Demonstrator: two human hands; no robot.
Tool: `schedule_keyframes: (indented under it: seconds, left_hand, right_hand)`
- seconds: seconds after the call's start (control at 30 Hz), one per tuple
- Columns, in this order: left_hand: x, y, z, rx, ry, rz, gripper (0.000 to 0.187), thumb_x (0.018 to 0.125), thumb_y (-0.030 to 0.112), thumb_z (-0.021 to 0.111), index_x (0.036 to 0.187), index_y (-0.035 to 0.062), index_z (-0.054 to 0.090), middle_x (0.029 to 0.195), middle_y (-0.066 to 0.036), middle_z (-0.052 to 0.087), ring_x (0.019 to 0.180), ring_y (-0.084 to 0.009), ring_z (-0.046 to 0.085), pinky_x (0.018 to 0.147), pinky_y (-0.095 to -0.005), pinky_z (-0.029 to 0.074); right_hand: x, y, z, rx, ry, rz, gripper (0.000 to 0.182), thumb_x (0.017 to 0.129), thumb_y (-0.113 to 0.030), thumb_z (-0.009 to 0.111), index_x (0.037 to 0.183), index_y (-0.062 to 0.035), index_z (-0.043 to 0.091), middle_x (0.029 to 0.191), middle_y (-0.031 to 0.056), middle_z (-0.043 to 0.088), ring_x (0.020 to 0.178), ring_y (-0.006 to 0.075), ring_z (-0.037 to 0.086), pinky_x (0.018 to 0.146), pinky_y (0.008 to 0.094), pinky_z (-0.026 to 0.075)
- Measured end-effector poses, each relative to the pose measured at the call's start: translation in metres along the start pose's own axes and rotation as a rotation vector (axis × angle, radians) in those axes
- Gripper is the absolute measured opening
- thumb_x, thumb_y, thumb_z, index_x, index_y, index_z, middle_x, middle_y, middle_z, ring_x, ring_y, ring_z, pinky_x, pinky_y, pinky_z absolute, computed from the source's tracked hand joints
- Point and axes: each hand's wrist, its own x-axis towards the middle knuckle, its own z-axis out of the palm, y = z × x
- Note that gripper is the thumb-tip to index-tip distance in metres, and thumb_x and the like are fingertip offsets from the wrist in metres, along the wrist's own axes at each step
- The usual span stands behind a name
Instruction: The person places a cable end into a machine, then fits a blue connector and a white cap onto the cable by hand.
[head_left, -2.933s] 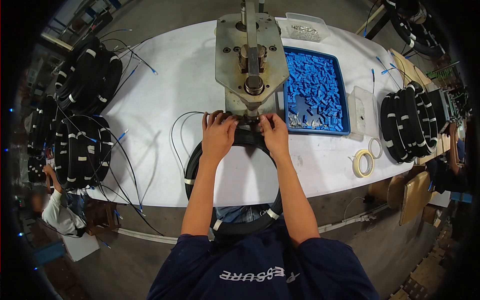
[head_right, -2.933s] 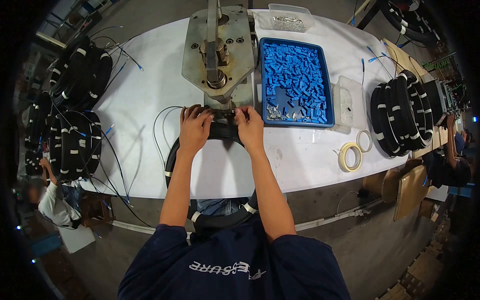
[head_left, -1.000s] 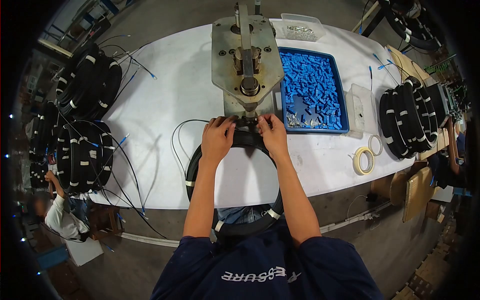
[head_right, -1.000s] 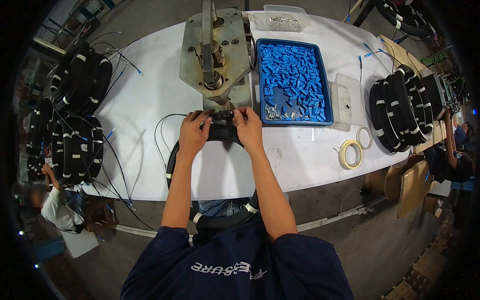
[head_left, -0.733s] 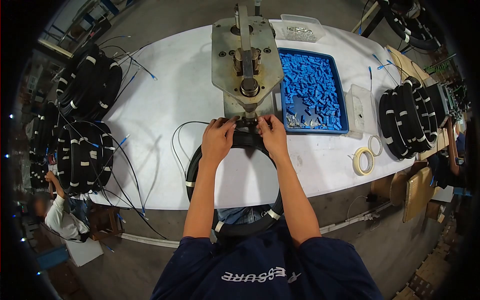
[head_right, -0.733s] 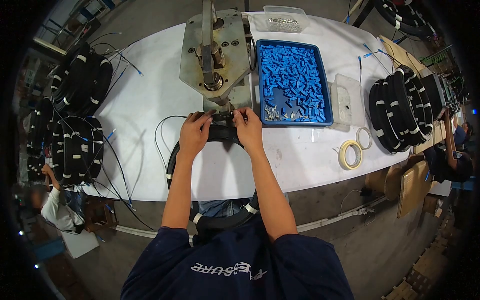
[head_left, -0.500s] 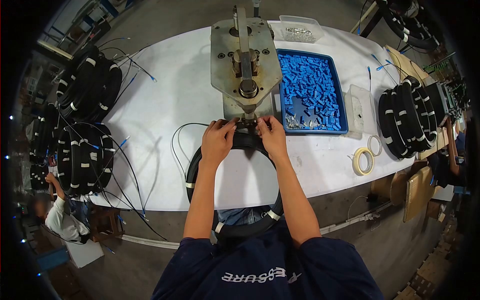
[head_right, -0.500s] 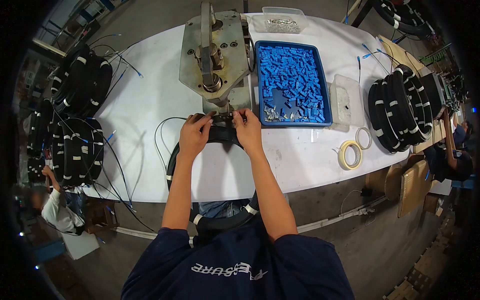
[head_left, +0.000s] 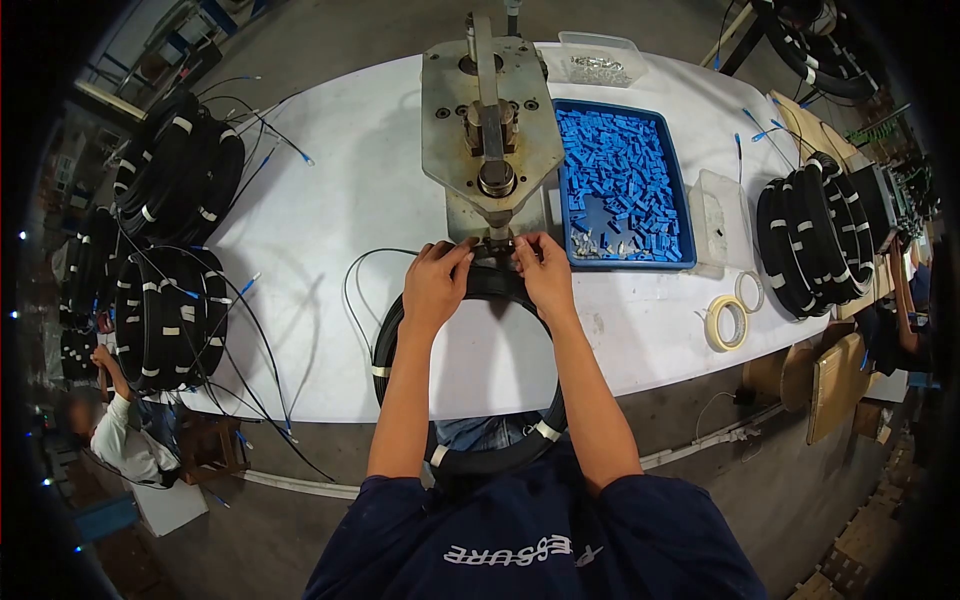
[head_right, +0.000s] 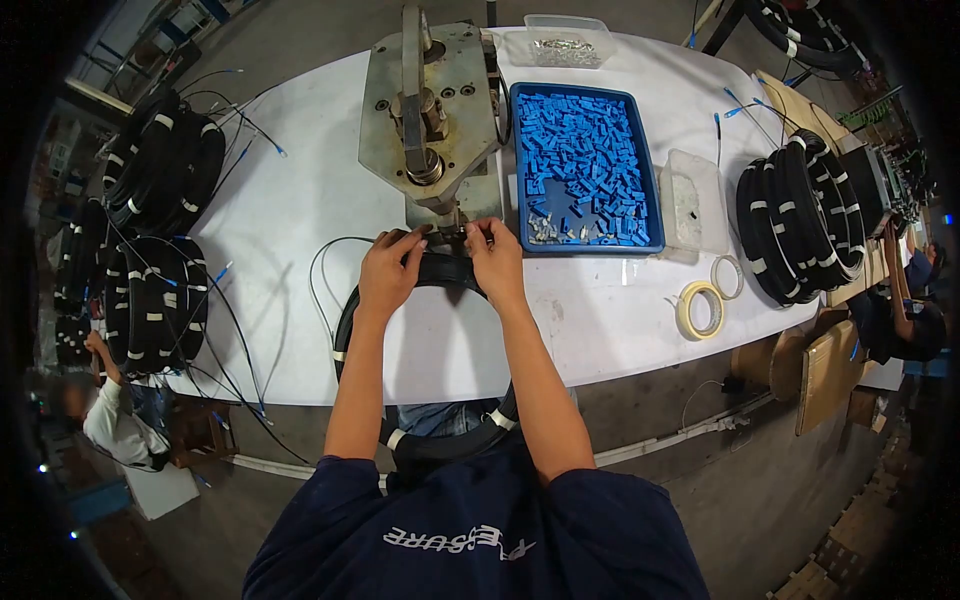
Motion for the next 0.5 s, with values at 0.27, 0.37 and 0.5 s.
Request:
schedule_keyframes:
  seconds: [0.27,0.37,0.5]
  left_hand:
    - [0.0000,0.0011,-0.0011,-0.013,0.001,0.003,0.022,0.091,0.016,0.060,0.110,0.0096,0.070,0.083,-0.012,0.064,0.081,-0.0309,0.059,0.071,-0.0398,0.049]
    - [-0.0001,0.0013,-0.0011,-0.011,0.009,0.004,0.022,0.091,0.016,0.061,0.109,0.0092,0.070,0.083,-0.012,0.065,0.081,-0.0314,0.060,0.071,-0.0401,0.049]
    - [-0.0006,0.0003,0.0000,-0.010,0.014,0.009,0.022,0.091,0.016,0.061,0.109,0.0090,0.070,0.084,-0.013,0.065,0.082,-0.0317,0.060,0.071,-0.0404,0.049]
  right_hand:
    - [0.0006,0.0011,-0.0002,-0.006,-0.001,0.005,0.020,0.096,-0.019,0.060,0.094,0.0005,0.062,0.075,0.0044,0.062,0.062,0.0090,0.051,0.060,0.0259,0.043]
    - [0.0007,0.0015,-0.0002,-0.008,-0.003,0.004,0.020,0.096,-0.019,0.061,0.094,0.0006,0.062,0.075,0.0043,0.062,0.062,0.0088,0.051,0.060,0.0257,0.043]
    - [0.0002,0.0000,-0.0004,0.005,-0.006,0.007,0.019,0.096,-0.019,0.060,0.094,0.0006,0.062,0.075,0.0039,0.062,0.063,0.0086,0.051,0.060,0.0253,0.043]
